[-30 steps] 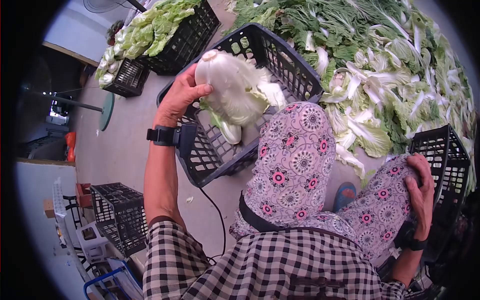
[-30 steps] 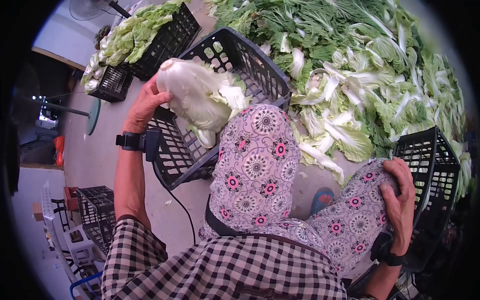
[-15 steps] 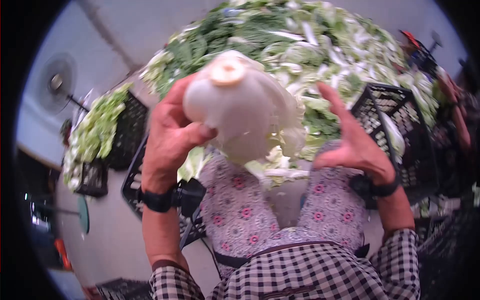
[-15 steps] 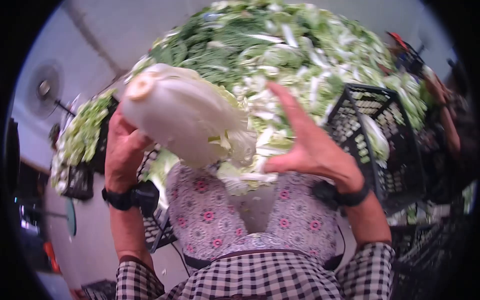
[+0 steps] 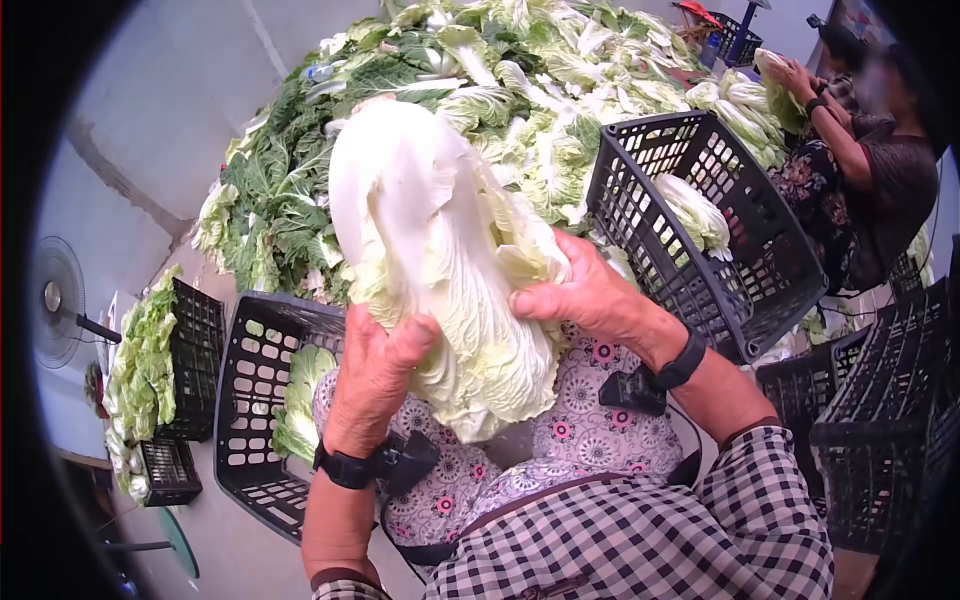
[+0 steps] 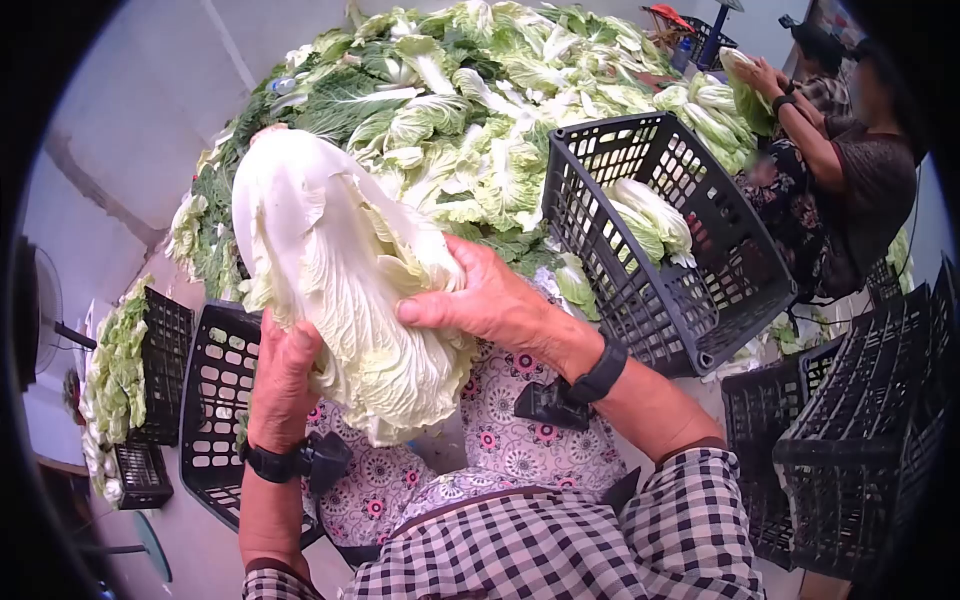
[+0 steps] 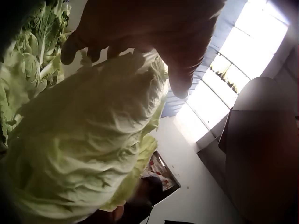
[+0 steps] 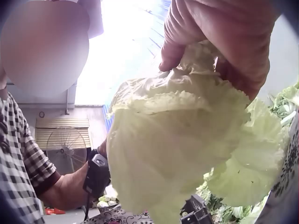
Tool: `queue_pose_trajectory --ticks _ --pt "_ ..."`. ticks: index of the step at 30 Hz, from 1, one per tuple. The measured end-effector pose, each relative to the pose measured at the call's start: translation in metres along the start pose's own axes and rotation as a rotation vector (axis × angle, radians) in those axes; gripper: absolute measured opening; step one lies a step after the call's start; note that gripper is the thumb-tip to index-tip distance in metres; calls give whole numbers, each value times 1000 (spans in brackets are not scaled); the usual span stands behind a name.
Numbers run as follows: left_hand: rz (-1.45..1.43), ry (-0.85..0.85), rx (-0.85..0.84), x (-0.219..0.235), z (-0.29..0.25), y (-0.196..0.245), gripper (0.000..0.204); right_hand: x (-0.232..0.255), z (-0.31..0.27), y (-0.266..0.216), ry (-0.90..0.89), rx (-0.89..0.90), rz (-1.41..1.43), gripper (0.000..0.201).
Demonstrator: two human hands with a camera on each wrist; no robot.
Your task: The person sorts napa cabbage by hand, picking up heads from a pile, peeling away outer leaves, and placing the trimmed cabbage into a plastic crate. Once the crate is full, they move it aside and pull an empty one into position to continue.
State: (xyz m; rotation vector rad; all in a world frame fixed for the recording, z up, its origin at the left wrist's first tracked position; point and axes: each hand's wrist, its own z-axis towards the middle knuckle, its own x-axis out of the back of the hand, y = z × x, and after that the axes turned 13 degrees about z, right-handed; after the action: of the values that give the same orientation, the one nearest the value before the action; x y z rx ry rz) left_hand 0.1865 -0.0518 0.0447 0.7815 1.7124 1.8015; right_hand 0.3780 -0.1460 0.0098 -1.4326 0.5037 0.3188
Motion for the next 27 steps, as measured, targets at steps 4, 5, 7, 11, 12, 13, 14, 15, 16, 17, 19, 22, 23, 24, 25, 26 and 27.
queue_pose_trajectory --ticks 4,5,7,11,12,13,14,15,16,17,19,22,23,24,25,26,27 --pt "-136 66 -7 -9 2 -8 87 14 10 6 -34 197 -329 91" --pt "-125 57 -1 -8 1 -8 88 16 8 7 -50 162 -242 92" --pt "13 59 -26 -12 0 -5 90 10 2 6 -83 88 -66 95" --pt "260 1 -145 -7 8 -8 93 9 -10 -10 22 105 122 67" --pt "244 6 -192 -13 11 -7 92 14 -12 -18 37 153 149 54" --pt "228 11 -237 -16 13 -7 91 24 -14 -27 82 187 81 51" --pt "191 34 -259 -13 13 -14 73 34 -22 -40 154 204 35 50" --pt "226 -39 -182 -5 11 -16 66 46 -29 -50 258 296 7 49" --pt "258 -110 -105 7 7 -18 60 62 -34 -63 300 350 -94 49" --pt "289 -180 -29 17 3 -21 53 78 -43 -78 401 388 -203 47" --pt "284 -167 -13 28 -2 -32 47 102 -61 -105 513 458 -326 47" --pt "213 -154 49 44 -6 -42 40 135 -82 -127 697 418 -572 49" --pt "209 -152 54 47 -6 -43 40 140 -86 -132 752 401 -677 49" --pt "206 -147 60 50 -7 -43 40 152 -90 -134 771 393 -743 50" --pt "204 -143 66 51 -7 -42 40 169 -93 -133 790 384 -808 52" --pt "197 -135 75 52 -8 -39 39 187 -96 -132 808 376 -871 53" --pt "214 -144 78 54 -9 -38 39 202 -97 -131 847 362 -966 54"
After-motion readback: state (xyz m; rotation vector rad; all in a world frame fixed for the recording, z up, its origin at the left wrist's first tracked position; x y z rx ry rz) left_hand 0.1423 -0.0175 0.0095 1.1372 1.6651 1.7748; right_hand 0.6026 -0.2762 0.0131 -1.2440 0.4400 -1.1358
